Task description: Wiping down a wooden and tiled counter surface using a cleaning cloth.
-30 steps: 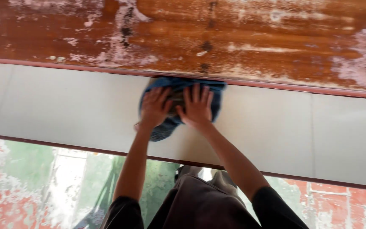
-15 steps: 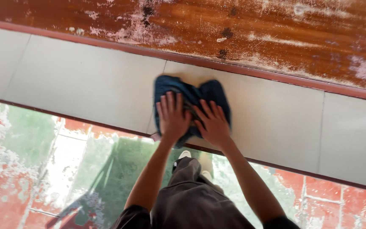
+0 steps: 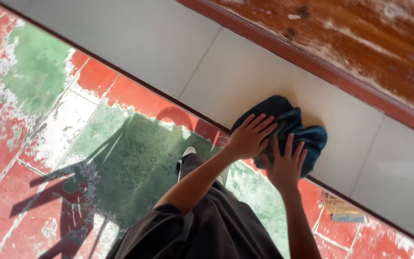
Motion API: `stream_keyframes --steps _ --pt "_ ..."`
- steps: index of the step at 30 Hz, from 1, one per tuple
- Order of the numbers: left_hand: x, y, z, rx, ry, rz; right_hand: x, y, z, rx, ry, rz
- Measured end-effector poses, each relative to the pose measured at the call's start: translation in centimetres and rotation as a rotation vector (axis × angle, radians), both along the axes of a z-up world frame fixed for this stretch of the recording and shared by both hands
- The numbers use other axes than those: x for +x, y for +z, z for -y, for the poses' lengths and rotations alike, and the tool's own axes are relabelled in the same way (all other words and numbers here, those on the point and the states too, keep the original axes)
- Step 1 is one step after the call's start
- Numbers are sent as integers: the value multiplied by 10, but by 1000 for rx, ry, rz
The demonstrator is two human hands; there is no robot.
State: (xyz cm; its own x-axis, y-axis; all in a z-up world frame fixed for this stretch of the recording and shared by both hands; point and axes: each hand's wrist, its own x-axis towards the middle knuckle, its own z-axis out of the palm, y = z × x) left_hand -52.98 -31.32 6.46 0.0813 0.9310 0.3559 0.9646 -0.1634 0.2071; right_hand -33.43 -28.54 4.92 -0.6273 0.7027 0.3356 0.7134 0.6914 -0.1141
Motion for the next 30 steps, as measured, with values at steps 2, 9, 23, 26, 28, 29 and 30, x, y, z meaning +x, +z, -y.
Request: stream_keyframes --steps 2,9,23,26,28,29,30 --pt "-39 13 15 -5 60 -3 -46 7 5 30 51 4" --pt "-200 43 71 54 360 94 -232 31 22 168 307 -12" --pt "-582 63 128 31 734 86 -648 62 54 102 578 -98" --pt "-640 69 131 -9 778 73 -706 78 41 -21 665 -115" --pt "-663 75 128 -32 802 77 -728 86 27 -114 721 -109" --pt "-668 77 126 -44 822 87 -732 85 21 -156 746 -138" --pt "-672 79 124 -56 841 96 -735 84 14 -198 771 -167"
